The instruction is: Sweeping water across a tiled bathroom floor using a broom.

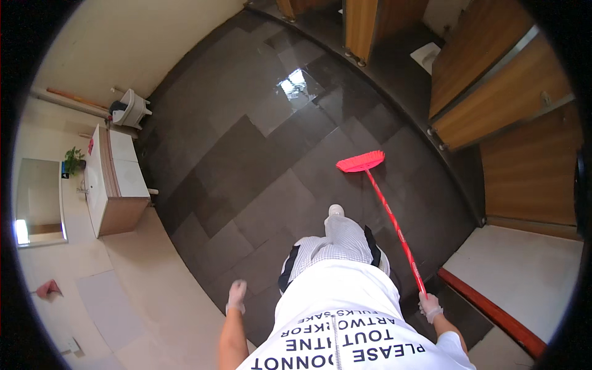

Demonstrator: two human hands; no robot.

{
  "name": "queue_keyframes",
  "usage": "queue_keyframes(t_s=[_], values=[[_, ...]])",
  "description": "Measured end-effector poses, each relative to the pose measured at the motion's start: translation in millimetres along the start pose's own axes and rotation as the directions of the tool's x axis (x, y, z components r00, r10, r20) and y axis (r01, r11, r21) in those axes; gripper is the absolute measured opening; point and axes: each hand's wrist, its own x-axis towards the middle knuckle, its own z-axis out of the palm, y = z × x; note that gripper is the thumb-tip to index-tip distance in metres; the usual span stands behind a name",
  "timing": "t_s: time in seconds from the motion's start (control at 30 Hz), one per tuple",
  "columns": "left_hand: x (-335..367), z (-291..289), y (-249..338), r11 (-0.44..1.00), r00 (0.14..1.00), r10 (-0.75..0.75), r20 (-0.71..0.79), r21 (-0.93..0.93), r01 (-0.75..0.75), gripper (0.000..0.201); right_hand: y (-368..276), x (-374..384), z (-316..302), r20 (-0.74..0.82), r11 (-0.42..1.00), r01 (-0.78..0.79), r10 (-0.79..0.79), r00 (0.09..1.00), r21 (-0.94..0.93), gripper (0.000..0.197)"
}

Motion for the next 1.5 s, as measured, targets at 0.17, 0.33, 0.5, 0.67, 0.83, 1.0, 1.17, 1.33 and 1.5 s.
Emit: queue_keyframes(t_s=[0.17,0.33,0.5,0.67,0.83,1.0,1.17,1.33,1.5], values=[[-43,-13,-143,0.976,0.972,-0.217,0.092,-0.009,0.219,0.017,-16,18,4,-0.226,0.9,0.037,-0.149,0.963,-0.434,0.044],[-72,16,-197,0.985,0.977,-0.156,0.148,0.102,0.142,0.033,-113,65,48,-0.146,0.719,0.122,-0.299,0.943,-0.684,0.048],[-95,23,-191,0.981,0.991,-0.075,0.109,0.189,0.053,0.04,-184,78,106,-0.01,0.864,0.356,-0.384,0.923,-0.357,0.044],[-105,3,-220,0.995,0.986,-0.042,0.163,0.098,0.026,0.039,-93,40,83,0.024,0.895,0.417,-0.419,0.908,-0.157,0.036],[-85,-1,-278,0.961,0.963,-0.17,0.21,0.252,0.115,0.039,68,-27,59,-0.176,0.965,0.13,-0.172,0.969,-0.226,0.041],[-76,11,-259,0.95,0.927,-0.213,0.309,0.286,0.123,0.039,185,-106,45,-0.307,0.954,-0.039,-0.057,0.95,-0.297,0.04],[-67,5,-183,0.982,0.921,-0.089,0.379,0.186,0.019,0.039,201,-119,45,-0.272,0.826,-0.208,0.068,0.96,-0.524,0.041],[-89,-8,-182,0.953,0.973,-0.003,0.231,-0.296,0.073,0.042,133,-62,58,-0.098,0.613,-0.11,0.053,0.994,-0.783,0.049],[-126,-3,-286,0.972,0.977,-0.197,0.082,-0.111,0.205,0.037,-19,45,130,0.031,0.263,0.122,-0.326,0.945,-0.957,0.049]])
